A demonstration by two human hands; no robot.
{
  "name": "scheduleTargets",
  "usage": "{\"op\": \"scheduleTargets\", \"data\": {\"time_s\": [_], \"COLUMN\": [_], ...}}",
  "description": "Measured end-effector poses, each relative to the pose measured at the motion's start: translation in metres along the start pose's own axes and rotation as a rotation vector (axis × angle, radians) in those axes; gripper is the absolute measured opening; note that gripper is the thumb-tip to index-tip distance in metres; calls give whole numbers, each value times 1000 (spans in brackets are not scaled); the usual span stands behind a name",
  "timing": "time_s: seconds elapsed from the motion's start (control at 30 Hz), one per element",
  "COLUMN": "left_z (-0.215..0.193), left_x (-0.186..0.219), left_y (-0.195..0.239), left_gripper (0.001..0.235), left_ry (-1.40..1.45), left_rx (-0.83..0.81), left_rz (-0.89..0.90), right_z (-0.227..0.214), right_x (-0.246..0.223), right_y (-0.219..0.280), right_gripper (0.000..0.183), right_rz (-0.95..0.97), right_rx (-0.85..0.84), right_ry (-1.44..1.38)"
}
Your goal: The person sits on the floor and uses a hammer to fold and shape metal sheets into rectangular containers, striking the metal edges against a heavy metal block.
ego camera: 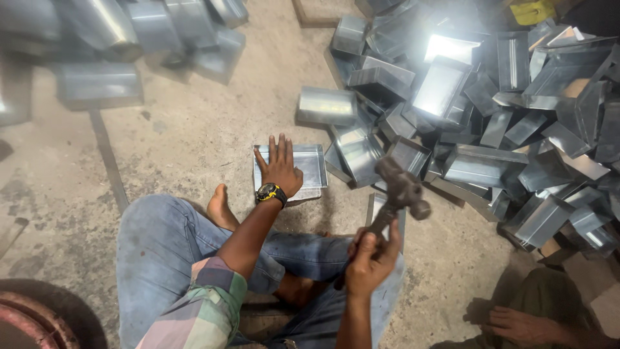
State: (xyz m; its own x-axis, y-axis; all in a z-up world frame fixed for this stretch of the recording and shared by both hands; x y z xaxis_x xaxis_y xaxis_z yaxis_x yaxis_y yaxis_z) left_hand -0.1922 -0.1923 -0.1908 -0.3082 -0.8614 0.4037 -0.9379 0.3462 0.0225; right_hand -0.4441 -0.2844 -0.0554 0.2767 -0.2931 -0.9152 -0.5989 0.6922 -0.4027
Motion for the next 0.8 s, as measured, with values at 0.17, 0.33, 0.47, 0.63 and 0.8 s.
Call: {"op": "scheduleTargets", "data": {"time_s": [0.17,0.33,0.47,0.63,0.8], "left_z": [3,-5,-1,-3,-6], "left_x": [0,0,-2,1,-3], "left_y": [7,20,54,74,48], "left_gripper": [91,91,91,90,58], "left_ry": [-18,-26,-8,-59,-66], "left_rx": [2,30,-53,-32,71], "left_rz": [-18,-3,-10,1,1], "right_z": [27,13,17,43,18], "right_x": [66,52,31,65,108], "right_y": [-2,1,-1,-14,-12], "right_gripper": [57,52,49,49,48], "right_rz": [227,320,181,312,476], "right_rx": [-320,-222,-121,-237,-230], "right_ry": [617,278,53,280,312]}}
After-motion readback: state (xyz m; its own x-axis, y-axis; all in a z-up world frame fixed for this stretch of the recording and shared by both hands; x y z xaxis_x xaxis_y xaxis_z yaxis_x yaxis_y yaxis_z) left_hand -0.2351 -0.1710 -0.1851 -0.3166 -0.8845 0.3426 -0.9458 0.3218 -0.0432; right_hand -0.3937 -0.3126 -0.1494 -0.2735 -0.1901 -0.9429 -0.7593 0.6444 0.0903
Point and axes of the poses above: each hand's wrist, its own y-axis away from the middle knuckle, its own z-axis out of the palm, x = y × z, the point moved 3 cm from there along -y, towards the middle knuckle, and after that the axes turned 2 degrees about -z, right-handed, at the moved point
